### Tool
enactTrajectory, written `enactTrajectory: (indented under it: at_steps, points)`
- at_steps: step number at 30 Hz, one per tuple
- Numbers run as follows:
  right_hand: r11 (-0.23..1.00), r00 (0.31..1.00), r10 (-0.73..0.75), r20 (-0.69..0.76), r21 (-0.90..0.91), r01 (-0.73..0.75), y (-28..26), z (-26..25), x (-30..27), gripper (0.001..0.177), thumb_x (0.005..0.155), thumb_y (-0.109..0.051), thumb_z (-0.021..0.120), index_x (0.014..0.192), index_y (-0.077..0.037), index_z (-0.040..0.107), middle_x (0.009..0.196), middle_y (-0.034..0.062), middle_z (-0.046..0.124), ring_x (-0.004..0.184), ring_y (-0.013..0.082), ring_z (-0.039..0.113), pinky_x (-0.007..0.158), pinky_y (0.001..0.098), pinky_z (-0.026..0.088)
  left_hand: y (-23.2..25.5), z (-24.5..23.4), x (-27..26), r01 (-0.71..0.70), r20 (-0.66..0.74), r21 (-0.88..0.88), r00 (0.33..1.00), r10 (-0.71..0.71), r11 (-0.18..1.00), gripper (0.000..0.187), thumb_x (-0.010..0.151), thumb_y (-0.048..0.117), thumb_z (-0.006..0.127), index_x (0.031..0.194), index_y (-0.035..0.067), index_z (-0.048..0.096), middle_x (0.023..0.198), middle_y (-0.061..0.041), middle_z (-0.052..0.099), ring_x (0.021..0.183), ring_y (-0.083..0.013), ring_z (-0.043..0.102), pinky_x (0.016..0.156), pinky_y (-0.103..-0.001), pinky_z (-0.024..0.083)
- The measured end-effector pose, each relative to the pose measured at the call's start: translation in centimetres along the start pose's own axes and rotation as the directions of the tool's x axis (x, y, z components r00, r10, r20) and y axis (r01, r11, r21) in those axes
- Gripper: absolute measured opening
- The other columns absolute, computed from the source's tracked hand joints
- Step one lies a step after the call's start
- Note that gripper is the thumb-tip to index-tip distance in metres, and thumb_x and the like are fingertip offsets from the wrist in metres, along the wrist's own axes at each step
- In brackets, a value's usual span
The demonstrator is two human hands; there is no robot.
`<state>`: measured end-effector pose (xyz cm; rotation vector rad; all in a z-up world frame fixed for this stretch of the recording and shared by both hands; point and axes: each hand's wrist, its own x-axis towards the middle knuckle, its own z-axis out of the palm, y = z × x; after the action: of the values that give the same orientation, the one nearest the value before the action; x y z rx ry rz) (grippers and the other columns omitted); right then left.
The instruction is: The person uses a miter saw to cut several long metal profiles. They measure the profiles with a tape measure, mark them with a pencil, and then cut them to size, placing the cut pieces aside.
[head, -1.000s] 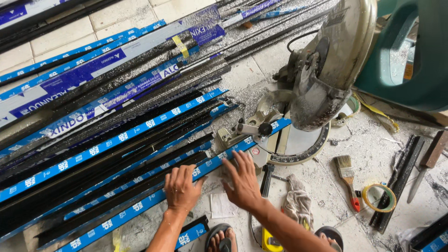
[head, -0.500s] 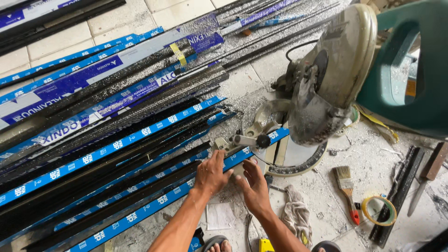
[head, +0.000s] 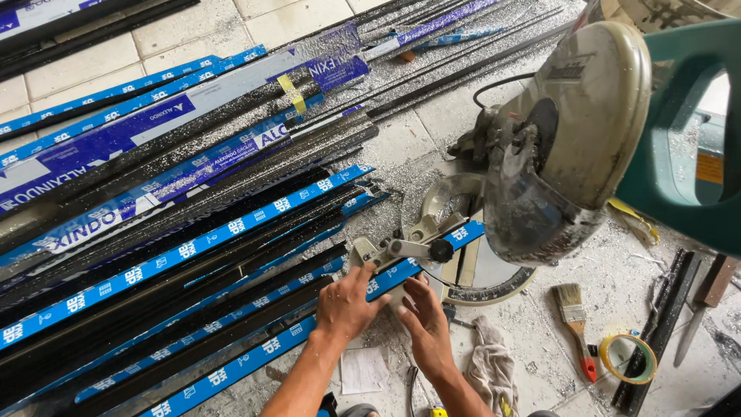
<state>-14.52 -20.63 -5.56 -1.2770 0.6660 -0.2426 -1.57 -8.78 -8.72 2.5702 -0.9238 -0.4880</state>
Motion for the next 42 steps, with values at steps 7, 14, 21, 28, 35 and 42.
enactTrajectory:
  at_steps: [7,14,21,28,35,42]
  points:
    - [0.999,0.999,0.038,-0.038,-0.015,-0.039,0.8,0.3,0.4,0.076,0.083,-0.040,0.071,0.147,-0.006,0.050,0.156,0.0173,0.054,0.145,0.0299,0.052,0.120,0.0466,0.042,0.1,1.5,0.8,-0.052,-0.067,-0.040,0.997,0.049,0.998,0.061,0.093,0.056,0.071,0.130,0.011,0.054,0.100,-0.013,0.070,0.071,-0.0304,0.072,0.062,-0.046,0.060]
    - [0.999,0.998,-0.010,-0.061,0.047,0.013,2.7,-0.2,0.5,0.064,0.085,-0.027,0.071,0.143,-0.004,0.055,0.152,0.0162,0.058,0.144,0.0278,0.054,0.118,0.0437,0.044,0.6,1.1,0.3,-0.050,-0.086,0.006,0.995,0.051,0.999,0.052,0.092,0.050,0.075,0.121,0.015,0.050,0.088,-0.010,0.068,0.067,-0.0307,0.069,0.058,-0.045,0.057]
    - [0.997,0.997,0.010,-0.077,0.084,-0.003,2.2,0.2,0.6,0.062,0.085,-0.022,0.071,0.142,-0.004,0.056,0.150,0.0153,0.061,0.144,0.0263,0.054,0.119,0.0419,0.043,0.6,1.2,0.5,-0.044,-0.041,-0.018,0.998,0.043,0.999,0.054,0.093,0.048,0.075,0.123,0.013,0.047,0.086,-0.010,0.068,0.071,-0.0306,0.068,0.064,-0.046,0.055]
    - [0.998,0.994,-0.008,-0.110,0.063,0.015,2.4,0.3,0.5,0.060,0.084,-0.024,0.072,0.139,-0.003,0.058,0.148,0.0157,0.063,0.141,0.0277,0.057,0.118,0.0456,0.045,1.0,1.3,0.5,-0.033,-0.072,-0.023,0.997,0.031,0.999,0.058,0.089,0.046,0.080,0.123,0.010,0.050,0.089,-0.013,0.071,0.076,-0.0343,0.070,0.071,-0.048,0.056]
    - [0.998,0.994,-0.010,-0.109,0.057,0.017,1.7,0.5,0.6,0.060,0.084,-0.024,0.072,0.139,-0.003,0.057,0.146,0.0158,0.064,0.141,0.0277,0.057,0.118,0.0461,0.046,1.0,0.8,0.5,-0.056,-0.055,-0.047,0.997,0.053,0.997,0.054,0.092,0.044,0.079,0.121,0.011,0.048,0.088,-0.012,0.069,0.074,-0.0320,0.069,0.071,-0.047,0.056]
    - [0.998,0.984,0.060,-0.166,0.023,-0.057,0.0,-0.3,0.4,0.070,0.084,-0.017,0.069,0.148,-0.002,0.046,0.149,0.0199,0.060,0.138,0.0314,0.060,0.115,0.0452,0.049,1.0,0.0,0.4,-0.044,-0.002,-0.079,0.999,0.044,0.996,0.053,0.094,0.044,0.075,0.126,0.014,0.046,0.091,-0.011,0.069,0.078,-0.0323,0.070,0.074,-0.049,0.056]
